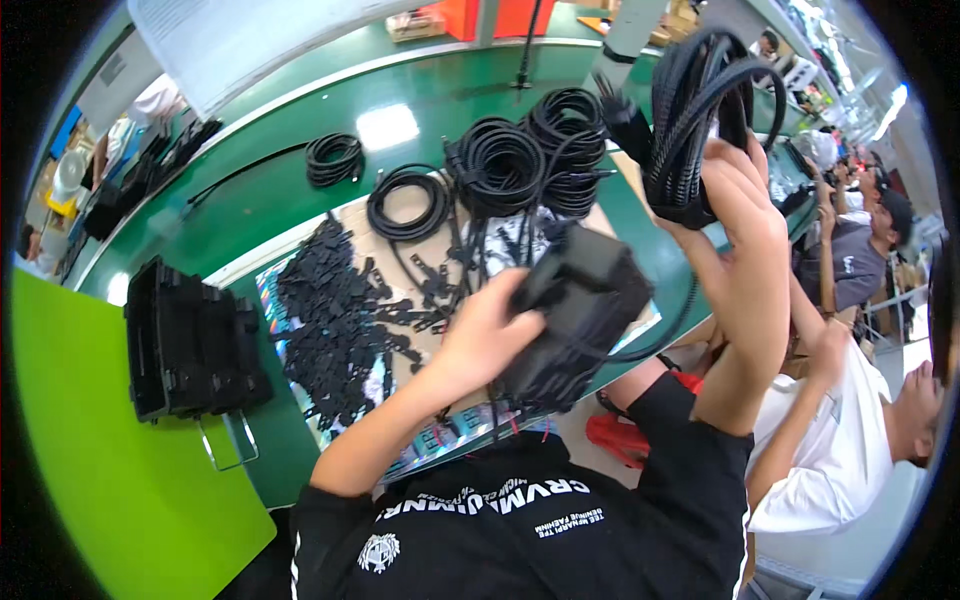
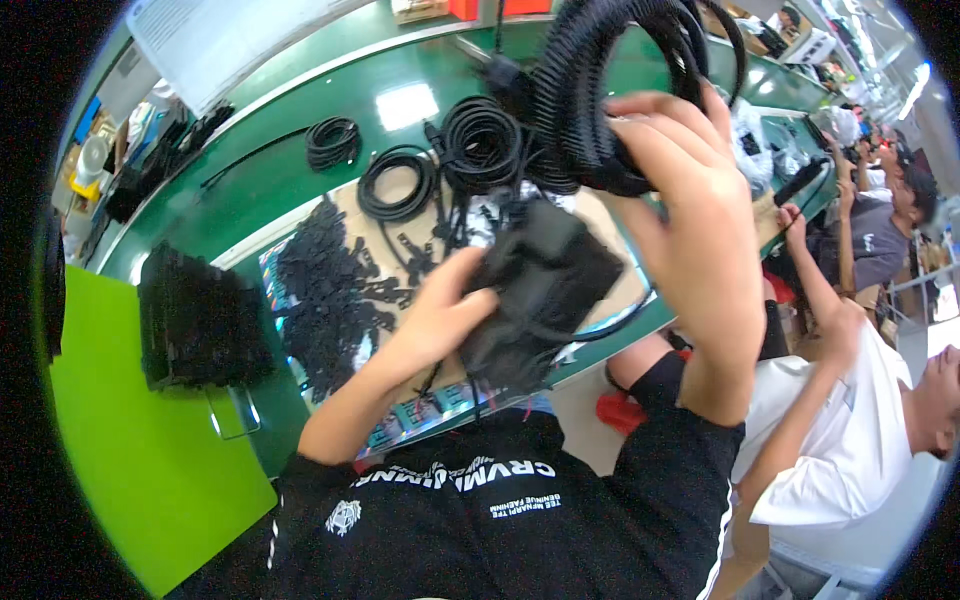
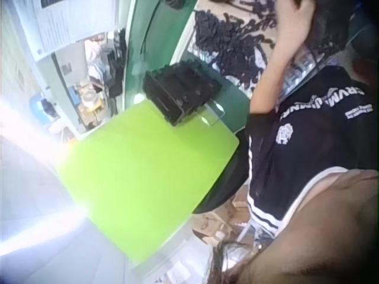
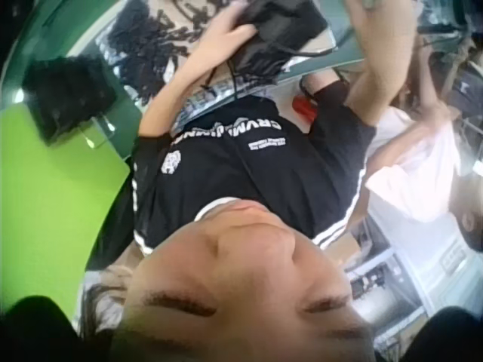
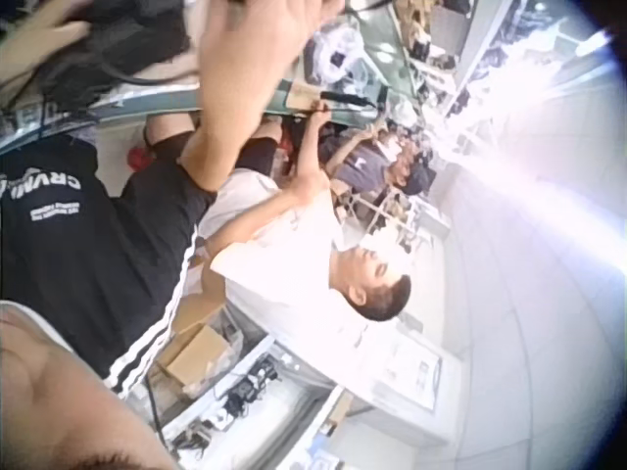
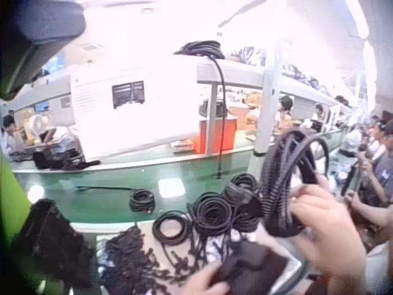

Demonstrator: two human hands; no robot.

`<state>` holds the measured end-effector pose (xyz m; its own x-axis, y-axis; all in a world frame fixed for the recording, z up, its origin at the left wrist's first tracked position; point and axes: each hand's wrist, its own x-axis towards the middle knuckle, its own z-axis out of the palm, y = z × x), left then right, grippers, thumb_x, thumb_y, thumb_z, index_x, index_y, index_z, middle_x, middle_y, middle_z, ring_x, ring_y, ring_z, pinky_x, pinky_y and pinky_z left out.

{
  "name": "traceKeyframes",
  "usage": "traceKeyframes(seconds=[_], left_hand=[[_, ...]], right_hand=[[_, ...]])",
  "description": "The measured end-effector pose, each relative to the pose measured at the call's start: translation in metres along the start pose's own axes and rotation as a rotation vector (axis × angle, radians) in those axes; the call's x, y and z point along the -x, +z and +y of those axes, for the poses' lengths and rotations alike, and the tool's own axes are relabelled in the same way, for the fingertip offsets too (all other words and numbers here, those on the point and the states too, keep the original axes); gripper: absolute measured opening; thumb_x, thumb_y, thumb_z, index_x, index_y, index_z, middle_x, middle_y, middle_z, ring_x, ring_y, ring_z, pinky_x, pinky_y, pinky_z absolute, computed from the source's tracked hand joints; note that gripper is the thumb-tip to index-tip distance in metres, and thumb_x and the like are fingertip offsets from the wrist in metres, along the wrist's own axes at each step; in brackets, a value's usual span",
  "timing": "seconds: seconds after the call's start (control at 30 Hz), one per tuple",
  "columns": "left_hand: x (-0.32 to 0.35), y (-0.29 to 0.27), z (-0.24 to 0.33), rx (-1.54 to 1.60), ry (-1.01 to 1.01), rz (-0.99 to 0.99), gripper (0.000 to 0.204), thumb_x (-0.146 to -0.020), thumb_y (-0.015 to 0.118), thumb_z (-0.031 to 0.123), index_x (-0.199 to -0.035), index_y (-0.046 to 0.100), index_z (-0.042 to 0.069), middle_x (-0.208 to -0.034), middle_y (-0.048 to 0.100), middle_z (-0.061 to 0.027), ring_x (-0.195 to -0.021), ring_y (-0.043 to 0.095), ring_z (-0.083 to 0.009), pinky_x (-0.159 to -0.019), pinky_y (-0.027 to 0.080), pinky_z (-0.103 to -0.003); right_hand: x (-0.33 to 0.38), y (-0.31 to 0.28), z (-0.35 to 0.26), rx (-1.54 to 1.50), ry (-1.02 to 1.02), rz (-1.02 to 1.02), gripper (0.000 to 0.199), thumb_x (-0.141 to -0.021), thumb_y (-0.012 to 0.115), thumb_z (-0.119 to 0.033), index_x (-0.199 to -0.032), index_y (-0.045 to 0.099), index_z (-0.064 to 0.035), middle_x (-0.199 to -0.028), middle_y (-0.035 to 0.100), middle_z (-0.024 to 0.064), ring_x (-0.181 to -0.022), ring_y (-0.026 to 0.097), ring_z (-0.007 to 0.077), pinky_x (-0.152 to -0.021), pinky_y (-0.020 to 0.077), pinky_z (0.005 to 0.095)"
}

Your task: Assembling solar energy components by attaching connectors to wires and placing them into junction boxes.

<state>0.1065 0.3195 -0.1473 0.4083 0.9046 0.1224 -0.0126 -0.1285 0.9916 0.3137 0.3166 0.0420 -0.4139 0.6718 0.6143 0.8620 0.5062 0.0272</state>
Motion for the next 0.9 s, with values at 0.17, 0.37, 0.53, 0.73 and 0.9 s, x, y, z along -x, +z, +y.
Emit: traceKeyframes(seconds=[0.17, 0.37, 0.53, 0.73, 0.9], left_hand=[[-0.165, 0.156, -0.059, 0.076, -0.117, -0.273, 0.038, -0.085, 0.061, 0.024, -0.105, 0.064, -0.008, -0.087, 0.069, -0.0146, -0.076, 0.064, -0.0209, -0.071, 0.051, -0.035], [-0.238, 0.250, -0.120, 0.029, -0.153, -0.490, 0.033, -0.080, 0.065, 0.029, -0.078, 0.071, -0.004, -0.074, 0.067, -0.0082, -0.069, 0.060, -0.0182, -0.065, 0.048, -0.035], [-0.267, 0.260, -0.157, -0.059, -0.320, -0.309, 0.046, -0.078, 0.068, 0.034, -0.099, 0.072, -0.007, -0.095, 0.072, -0.0213, -0.087, 0.069, -0.0316, -0.079, 0.052, -0.040], [-0.281, 0.239, -0.139, -0.274, -0.125, -0.104, 0.037, -0.076, 0.074, 0.025, -0.102, 0.070, -0.001, -0.106, 0.070, -0.0216, -0.099, 0.067, -0.0372, -0.085, 0.054, -0.045], [-0.145, 0.139, -0.078, 0.101, 0.443, -0.001, 0.032, -0.089, 0.063, 0.011, -0.115, 0.061, -0.006, -0.115, 0.065, -0.0192, -0.110, 0.062, -0.0234, -0.089, 0.050, -0.039]], right_hand=[[0.020, 0.008, 0.116, 0.223, -0.052, -0.251, 0.030, -0.070, 0.074, -0.002, -0.098, 0.066, 0.0025, -0.108, 0.066, 0.0172, -0.119, 0.056, 0.0353, -0.116, 0.0291, 0.0512], [0.068, 0.140, 0.295, 0.428, 0.229, -0.606, 0.031, -0.061, 0.082, -0.014, -0.087, 0.070, -0.0019, -0.091, 0.068, 0.0211, -0.095, 0.063, 0.0409, -0.102, 0.0414, 0.0497], [0.116, 0.220, 0.336, 0.207, 0.508, -0.837, 0.049, -0.062, 0.087, -0.026, -0.101, 0.072, -0.0002, -0.100, 0.069, 0.0253, -0.097, 0.065, 0.0429, -0.092, 0.0500, 0.0461], [0.022, 0.140, 0.192, 0.016, 0.445, -0.539, 0.025, -0.075, 0.075, -0.017, -0.082, 0.070, 0.0068, -0.080, 0.067, 0.0277, -0.080, 0.068, 0.0408, -0.075, 0.0540, 0.0432], [-0.012, 0.108, 0.002, -0.773, 0.024, -0.446, 0.021, -0.082, 0.065, 0.003, -0.104, 0.068, 0.0030, -0.099, 0.068, 0.0139, -0.089, 0.067, 0.0229, -0.081, 0.0530, 0.0325]])
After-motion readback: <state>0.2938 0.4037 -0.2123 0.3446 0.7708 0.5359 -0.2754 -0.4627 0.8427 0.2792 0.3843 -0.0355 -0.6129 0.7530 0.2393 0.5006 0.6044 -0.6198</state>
